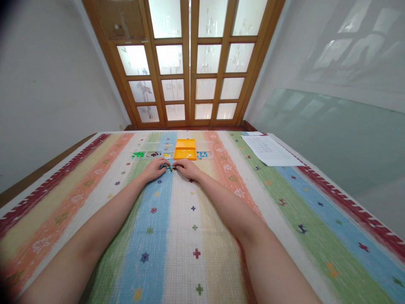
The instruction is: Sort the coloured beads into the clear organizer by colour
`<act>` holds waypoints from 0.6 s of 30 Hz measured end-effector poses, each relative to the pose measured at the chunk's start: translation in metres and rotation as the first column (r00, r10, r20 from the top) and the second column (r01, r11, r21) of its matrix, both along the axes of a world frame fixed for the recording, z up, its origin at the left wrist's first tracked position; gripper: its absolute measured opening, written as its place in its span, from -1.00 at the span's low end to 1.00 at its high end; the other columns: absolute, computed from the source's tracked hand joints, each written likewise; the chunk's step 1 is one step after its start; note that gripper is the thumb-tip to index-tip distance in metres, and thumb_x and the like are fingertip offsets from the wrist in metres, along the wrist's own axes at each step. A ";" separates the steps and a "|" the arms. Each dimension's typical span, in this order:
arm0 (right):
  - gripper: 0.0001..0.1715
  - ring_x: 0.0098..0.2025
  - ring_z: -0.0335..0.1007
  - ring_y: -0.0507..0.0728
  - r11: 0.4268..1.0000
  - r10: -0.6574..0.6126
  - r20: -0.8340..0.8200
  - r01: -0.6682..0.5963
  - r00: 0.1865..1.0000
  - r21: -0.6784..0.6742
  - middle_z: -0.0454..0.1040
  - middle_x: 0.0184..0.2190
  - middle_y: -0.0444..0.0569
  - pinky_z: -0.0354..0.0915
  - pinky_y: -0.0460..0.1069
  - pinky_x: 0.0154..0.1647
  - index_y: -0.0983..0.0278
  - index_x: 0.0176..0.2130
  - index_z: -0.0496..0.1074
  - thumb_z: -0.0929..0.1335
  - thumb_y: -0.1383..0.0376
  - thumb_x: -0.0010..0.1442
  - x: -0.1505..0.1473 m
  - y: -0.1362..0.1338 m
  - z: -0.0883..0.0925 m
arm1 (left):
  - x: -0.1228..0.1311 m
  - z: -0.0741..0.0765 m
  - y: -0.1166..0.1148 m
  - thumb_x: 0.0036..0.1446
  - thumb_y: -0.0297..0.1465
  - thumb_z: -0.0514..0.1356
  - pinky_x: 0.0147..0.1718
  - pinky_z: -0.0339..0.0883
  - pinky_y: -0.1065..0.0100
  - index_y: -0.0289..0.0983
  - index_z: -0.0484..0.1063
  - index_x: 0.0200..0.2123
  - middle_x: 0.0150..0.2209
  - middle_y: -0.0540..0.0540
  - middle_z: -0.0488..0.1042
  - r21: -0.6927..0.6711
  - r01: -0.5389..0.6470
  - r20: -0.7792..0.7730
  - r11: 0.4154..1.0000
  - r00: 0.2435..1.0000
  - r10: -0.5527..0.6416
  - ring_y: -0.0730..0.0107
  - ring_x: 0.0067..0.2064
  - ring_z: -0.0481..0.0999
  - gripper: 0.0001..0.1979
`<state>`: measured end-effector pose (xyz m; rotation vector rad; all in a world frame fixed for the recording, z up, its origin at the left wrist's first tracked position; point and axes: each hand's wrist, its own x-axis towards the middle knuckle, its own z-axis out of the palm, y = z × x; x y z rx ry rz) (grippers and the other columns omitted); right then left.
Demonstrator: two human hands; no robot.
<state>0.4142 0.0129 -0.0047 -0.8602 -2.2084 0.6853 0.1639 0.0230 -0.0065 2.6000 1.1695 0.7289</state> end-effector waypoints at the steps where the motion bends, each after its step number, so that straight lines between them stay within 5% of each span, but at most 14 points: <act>1: -0.64 -0.07 0.51 0.16 1.000 0.009 0.010 -0.009 1.000 0.014 0.64 -0.13 -0.06 0.33 0.05 0.08 0.17 -0.07 0.63 0.32 0.43 0.26 0.000 0.000 0.000 | 0.000 0.000 0.000 0.14 -0.50 0.15 0.19 0.32 0.10 -0.16 0.61 -0.08 -0.04 -0.11 0.55 0.000 -0.004 0.000 1.000 1.000 0.004 0.18 0.08 0.48 -0.66; 18: -0.70 -0.04 0.49 0.16 0.995 -0.008 0.101 -0.002 0.995 0.098 0.62 -0.10 -0.03 0.33 0.05 0.08 0.20 -0.03 0.60 0.35 0.41 0.31 0.000 0.004 -0.007 | 0.002 0.000 -0.001 0.15 -0.48 0.20 0.13 0.30 0.15 -0.17 0.61 -0.19 -0.14 -0.09 0.57 0.021 0.077 0.039 0.997 0.996 -0.078 0.19 -0.01 0.50 -0.78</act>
